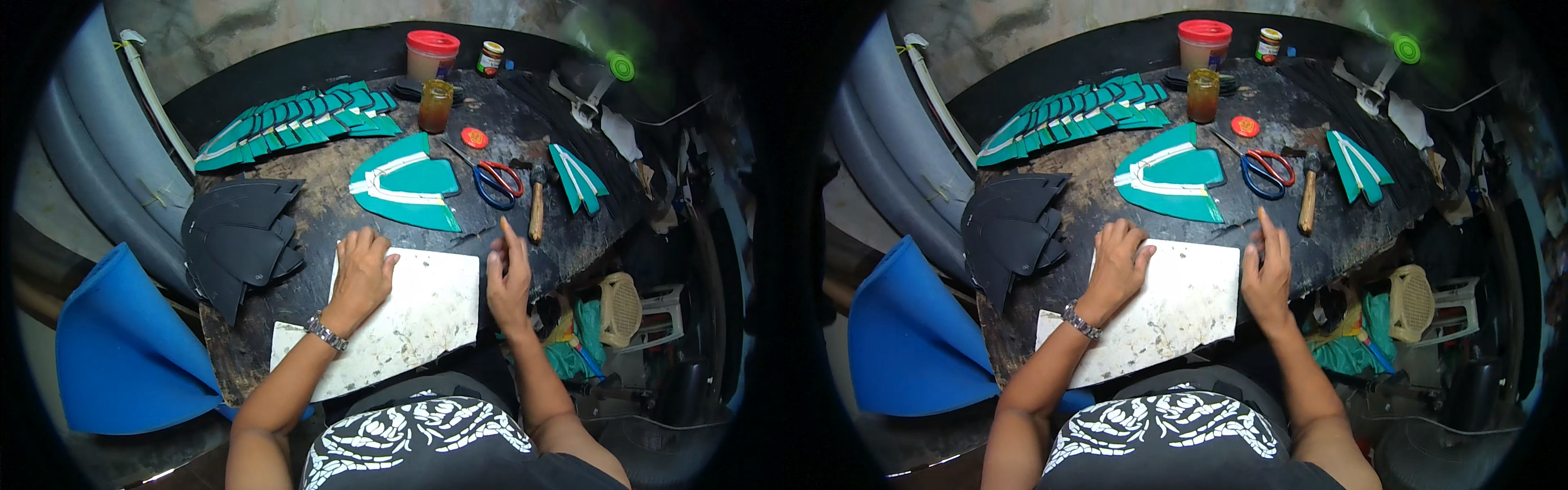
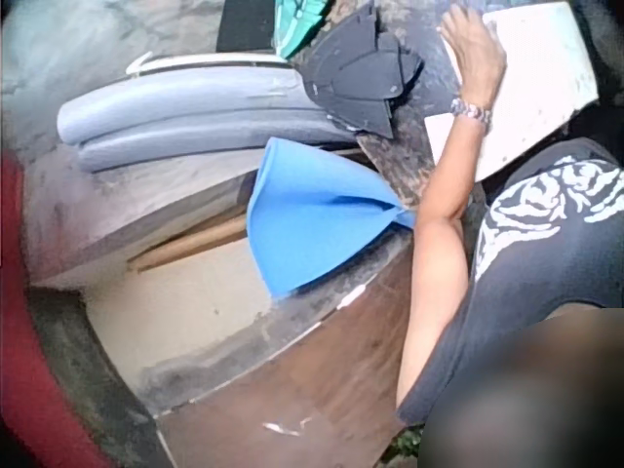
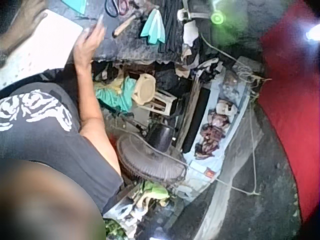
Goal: The person repeatedly picks a black shoe upper, places it on a green insole, presses the edges to adhere, and sets the assembled pair aside. The person uses a small brush to apply adhesive from a jar to the insole edges before pressing the upper onto it. The assembled units accumulate on the table throughout the clip.
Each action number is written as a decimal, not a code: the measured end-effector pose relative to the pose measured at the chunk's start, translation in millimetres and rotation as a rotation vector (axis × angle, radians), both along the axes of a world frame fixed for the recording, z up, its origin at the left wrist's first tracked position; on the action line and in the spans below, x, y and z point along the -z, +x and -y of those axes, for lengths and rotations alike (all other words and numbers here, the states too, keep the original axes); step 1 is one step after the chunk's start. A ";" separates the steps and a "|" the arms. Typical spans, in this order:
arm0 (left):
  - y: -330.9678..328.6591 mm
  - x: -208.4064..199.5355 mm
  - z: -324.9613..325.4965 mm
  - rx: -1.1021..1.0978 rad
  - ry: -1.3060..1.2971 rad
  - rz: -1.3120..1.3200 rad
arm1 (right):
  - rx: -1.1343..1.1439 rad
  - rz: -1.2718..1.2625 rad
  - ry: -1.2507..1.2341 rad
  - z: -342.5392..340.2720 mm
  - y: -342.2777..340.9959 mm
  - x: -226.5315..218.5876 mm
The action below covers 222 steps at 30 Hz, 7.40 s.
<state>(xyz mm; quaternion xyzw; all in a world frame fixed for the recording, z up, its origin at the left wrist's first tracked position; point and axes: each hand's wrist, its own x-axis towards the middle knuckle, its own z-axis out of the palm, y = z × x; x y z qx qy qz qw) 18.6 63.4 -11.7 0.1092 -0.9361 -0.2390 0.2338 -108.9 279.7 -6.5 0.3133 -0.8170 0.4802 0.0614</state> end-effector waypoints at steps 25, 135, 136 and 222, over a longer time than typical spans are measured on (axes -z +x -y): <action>143.3 -40.5 232.1 -0.623 0.071 0.207 | -0.158 -0.066 -0.023 63.2 -125.8 -80.6; 59.3 -14.2 16.7 0.119 0.474 -0.136 | -0.663 0.545 0.581 -19.0 125.5 -32.4; 59.3 -14.1 16.8 0.122 0.472 -0.134 | -0.698 0.507 0.627 -19.8 127.7 -35.5; 112.4 -32.5 43.5 0.033 1.262 0.133 | -0.315 0.128 0.191 -16.8 32.4 -4.1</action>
